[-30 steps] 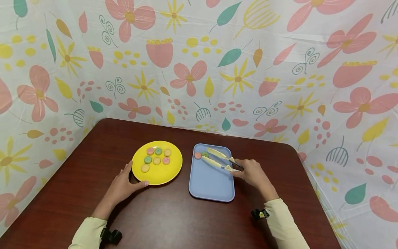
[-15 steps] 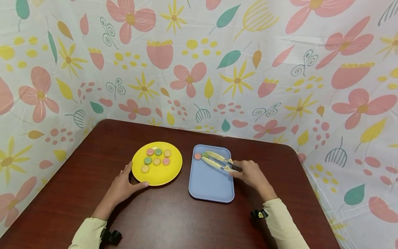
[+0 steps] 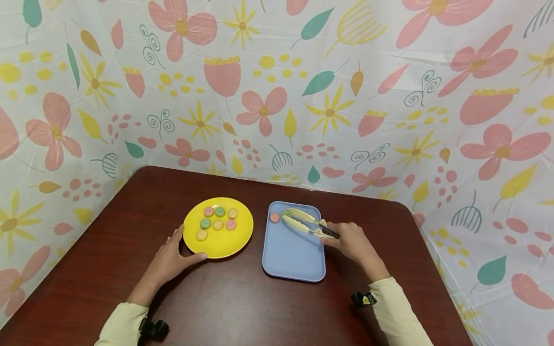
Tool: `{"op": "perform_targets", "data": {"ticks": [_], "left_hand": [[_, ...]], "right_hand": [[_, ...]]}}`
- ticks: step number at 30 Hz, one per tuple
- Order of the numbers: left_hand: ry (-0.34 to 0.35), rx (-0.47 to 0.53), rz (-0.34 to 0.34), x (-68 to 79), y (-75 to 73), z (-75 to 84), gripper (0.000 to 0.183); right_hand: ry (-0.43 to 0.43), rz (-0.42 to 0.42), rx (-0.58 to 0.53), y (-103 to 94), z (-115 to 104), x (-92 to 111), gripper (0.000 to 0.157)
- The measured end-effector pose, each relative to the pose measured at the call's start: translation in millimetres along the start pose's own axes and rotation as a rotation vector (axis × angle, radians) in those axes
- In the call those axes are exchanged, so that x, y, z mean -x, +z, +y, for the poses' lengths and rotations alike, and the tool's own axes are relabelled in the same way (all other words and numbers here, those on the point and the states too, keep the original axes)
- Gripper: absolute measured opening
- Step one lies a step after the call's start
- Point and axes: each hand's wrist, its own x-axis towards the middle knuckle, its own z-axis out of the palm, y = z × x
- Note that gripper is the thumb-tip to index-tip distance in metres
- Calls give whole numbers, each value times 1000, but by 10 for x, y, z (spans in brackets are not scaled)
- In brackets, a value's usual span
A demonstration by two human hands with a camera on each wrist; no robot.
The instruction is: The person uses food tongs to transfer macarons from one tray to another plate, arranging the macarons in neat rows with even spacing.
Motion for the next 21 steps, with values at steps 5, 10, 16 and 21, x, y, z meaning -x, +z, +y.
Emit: {"op": "perform_targets", "data": {"ticks": [5, 10, 16, 21], "left_hand": [[-9, -1, -4, -1, -2, 4, 132], [-9, -3, -6, 6, -4, 14, 132], [-7, 0, -6, 1, -1, 17, 131], [-6, 1, -5, -2, 3, 13, 132]], "right_hand": [[-5, 16, -2, -113, -66, 27, 62], [-23, 31, 2, -222, -158, 37, 62], [-72, 66, 14, -331, -310, 44, 62], [-115, 95, 15, -373, -450, 32, 60]]}}
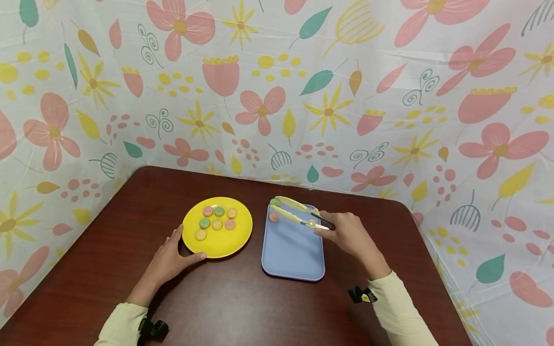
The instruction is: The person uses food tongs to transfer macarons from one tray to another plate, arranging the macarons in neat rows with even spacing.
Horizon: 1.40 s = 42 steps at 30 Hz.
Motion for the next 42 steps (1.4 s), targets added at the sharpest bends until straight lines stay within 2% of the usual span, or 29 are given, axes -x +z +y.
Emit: {"op": "perform_targets", "data": {"ticks": [5, 12, 20, 25, 30, 36, 42], "left_hand": [[-1, 5, 1, 6, 0, -5, 132], [13, 21, -2, 19, -12, -2, 131], [18, 23, 2, 15, -10, -6, 131], [13, 21, 0, 10, -12, -8, 131], [13, 17, 1, 3, -17, -1, 131], [14, 15, -2, 5, -11, -1, 131], [12, 19, -1, 0, -8, -10, 131]], "right_hand": [[-24, 2, -16, -10, -141, -51, 62], [-109, 3, -15, 19, -380, -168, 48], [-164, -22, -81, 155, -631, -275, 51], [-204, -26, -81, 266, -759, -320, 52], [-250, -32, -65, 403, -829, -341, 53], [-301, -38, -50, 550, -859, -365, 45], [-327, -88, -94, 677, -888, -401, 44]]}}
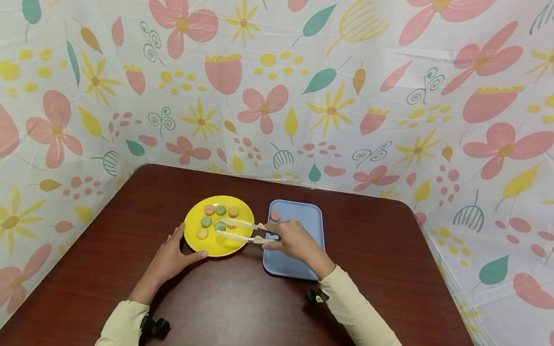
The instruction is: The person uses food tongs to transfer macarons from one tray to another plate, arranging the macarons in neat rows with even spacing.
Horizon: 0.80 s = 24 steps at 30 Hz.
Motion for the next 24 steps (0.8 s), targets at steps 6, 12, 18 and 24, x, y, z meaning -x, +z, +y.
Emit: {"op": "perform_targets", "data": {"ticks": [6, 12, 18, 24], "left_hand": [[-5, -7, -1, -9, 8, -8, 131], [-13, -4, -3, -8, 5, -10, 131], [-14, -4, -1, -7, 5, -9, 132], [-3, 2, 2, -2, 2, -14, 131]], "right_hand": [[2, -38, -5, 117, 0, -50, 42], [5, -54, 17, 213, 20, -82, 41], [17, -69, 26, 264, 28, -106, 42], [30, -56, -2, 219, 31, -85, 43]]}}
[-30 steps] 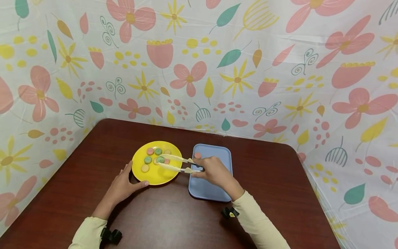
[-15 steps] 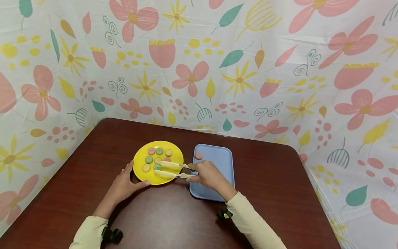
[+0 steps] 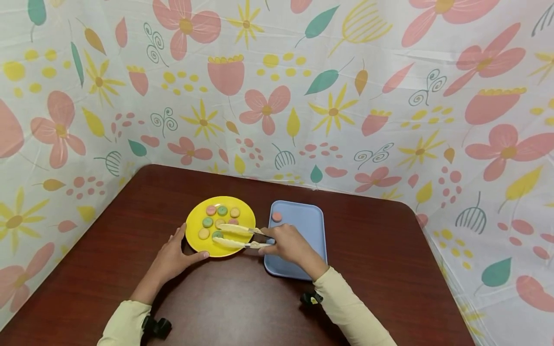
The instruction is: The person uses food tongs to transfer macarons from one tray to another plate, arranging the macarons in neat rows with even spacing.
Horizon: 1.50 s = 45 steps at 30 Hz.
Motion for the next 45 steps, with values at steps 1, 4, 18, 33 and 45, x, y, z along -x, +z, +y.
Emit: {"op": "perform_targets", "data": {"ticks": [1, 4, 18, 33, 45], "left_hand": [[0, 0, -2, 1, 2, 0, 131], [-2, -1, -4, 1, 4, 2, 131], [3, -9, -1, -4, 4, 13, 131], [0, -3, 4, 4, 4, 17, 131], [6, -8, 2, 12, 2, 15, 132]], "right_hand": [[2, 6, -6, -23, -2, 17, 45], [16, 24, -12, -113, -8, 75, 47], [180, 89, 0, -578, 150, 437, 58], [311, 89, 75, -599, 535, 697, 60], [389, 59, 57, -484, 794, 765, 64]]}}
